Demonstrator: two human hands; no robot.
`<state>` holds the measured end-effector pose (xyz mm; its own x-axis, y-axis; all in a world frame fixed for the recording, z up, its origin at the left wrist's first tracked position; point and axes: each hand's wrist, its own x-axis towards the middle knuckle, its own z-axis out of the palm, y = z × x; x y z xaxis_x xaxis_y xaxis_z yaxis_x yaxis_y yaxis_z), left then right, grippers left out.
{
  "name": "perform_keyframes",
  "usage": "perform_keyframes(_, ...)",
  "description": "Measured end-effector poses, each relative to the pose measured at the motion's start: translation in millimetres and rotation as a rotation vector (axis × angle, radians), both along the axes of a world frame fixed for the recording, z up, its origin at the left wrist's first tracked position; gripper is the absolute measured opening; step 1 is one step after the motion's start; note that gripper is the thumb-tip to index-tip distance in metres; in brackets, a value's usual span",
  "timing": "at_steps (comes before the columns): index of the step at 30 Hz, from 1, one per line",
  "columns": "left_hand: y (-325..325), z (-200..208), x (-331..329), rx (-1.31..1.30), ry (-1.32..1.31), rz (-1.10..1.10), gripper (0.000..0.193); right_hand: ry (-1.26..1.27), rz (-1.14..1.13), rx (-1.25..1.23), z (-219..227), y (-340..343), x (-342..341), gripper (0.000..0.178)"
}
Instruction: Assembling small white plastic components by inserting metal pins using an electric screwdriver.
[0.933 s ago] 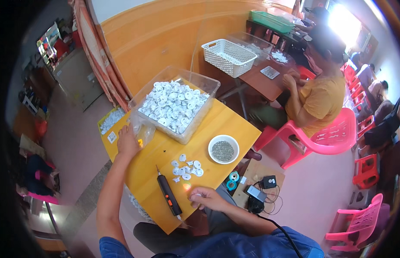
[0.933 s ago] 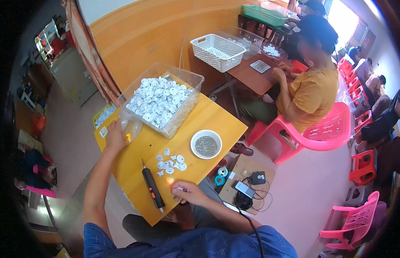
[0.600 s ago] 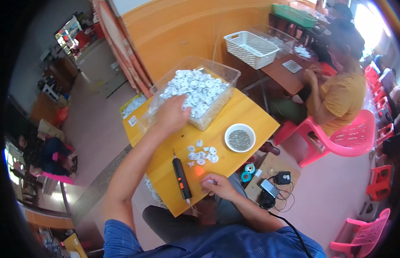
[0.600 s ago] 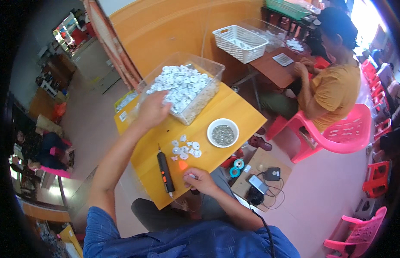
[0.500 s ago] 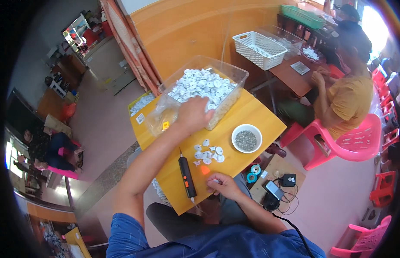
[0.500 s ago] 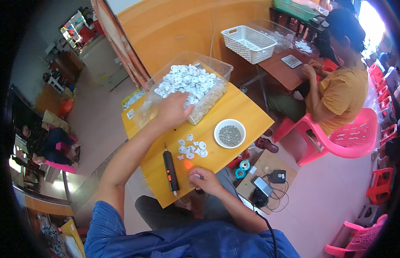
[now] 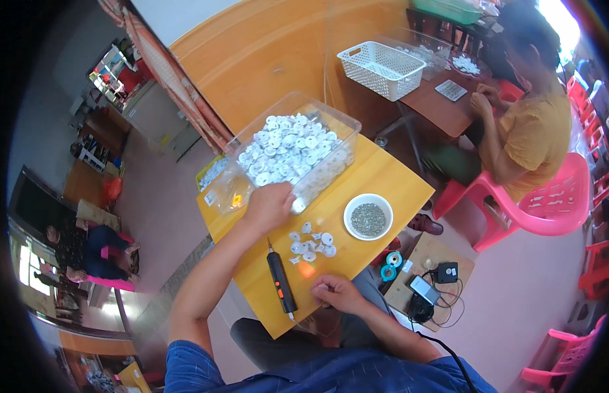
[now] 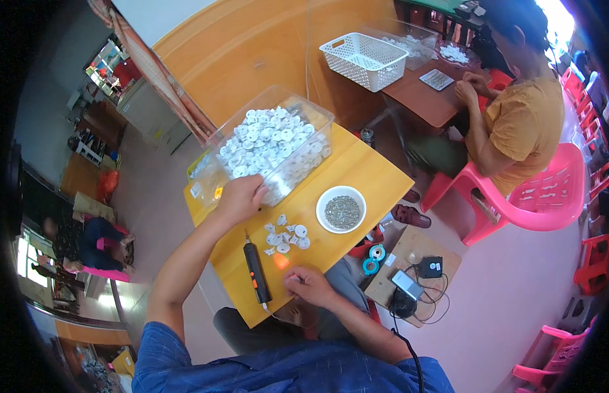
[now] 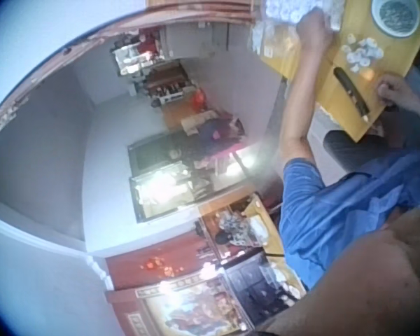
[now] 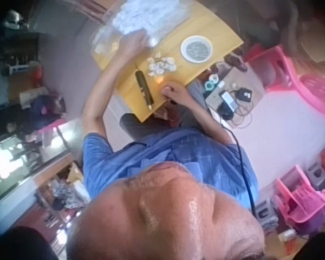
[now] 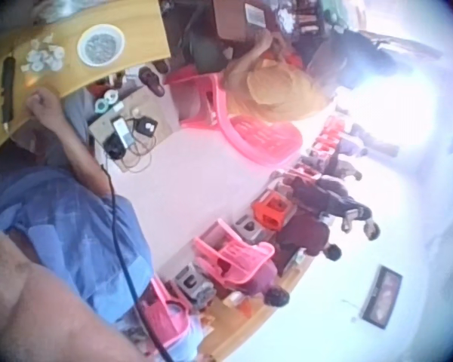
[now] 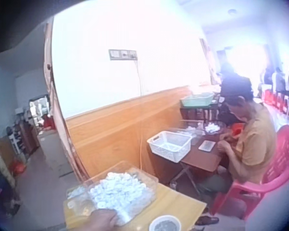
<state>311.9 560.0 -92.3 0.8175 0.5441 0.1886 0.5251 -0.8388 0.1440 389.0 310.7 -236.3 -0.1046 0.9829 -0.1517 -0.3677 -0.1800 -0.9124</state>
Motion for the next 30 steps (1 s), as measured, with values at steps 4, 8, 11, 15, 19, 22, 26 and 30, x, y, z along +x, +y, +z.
perform_keyframes(4, 3.8, -0.4, -28.4, -0.022, -0.03, -0.01, 0.019, -0.006, -0.014, -0.032, 1.5, -0.6, -0.2, 0.013)
perform_keyframes(8, 0.4, 0.4, -39.1, 0.018, -0.053, -0.032, 0.018, 0.009, -0.021, -0.023, 0.1, 1.4, 0.9, 0.013)
perform_keyframes(11, -2.8, 0.2, -42.8, 0.019, -0.048, -0.007, 0.017, 0.039, -0.022, -0.004, -1.5, 2.7, 1.4, 0.013)
perform_keyframes(15, -3.1, -2.2, -42.0, 0.069, -0.066, -0.04, 0.017, 0.06, -0.051, -0.017, 2.0, 2.1, 1.8, 0.012)
perform_keyframes(19, -16.8, 3.9, -24.5, 0.053, 0.004, 0.05, 0.02, 0.015, -0.085, 0.05, 4.2, 2.7, 2.6, 0.012)
perform_keyframes(22, -25.3, 12.0, -4.4, 0.067, 0.079, 0.123, 0.022, -0.059, -0.103, 0.09, 8.0, 0.0, 5.9, 0.013)
perform_keyframes(26, -19.8, 14.5, 10.8, 0.086, 0.188, 0.168, 0.023, -0.033, -0.159, 0.147, 3.7, 1.2, 2.1, 0.012)
perform_keyframes(30, -16.5, 15.4, 23.3, 0.087, 0.168, 0.135, 0.022, -0.096, -0.188, 0.18, 2.8, 2.7, 4.1, 0.011)
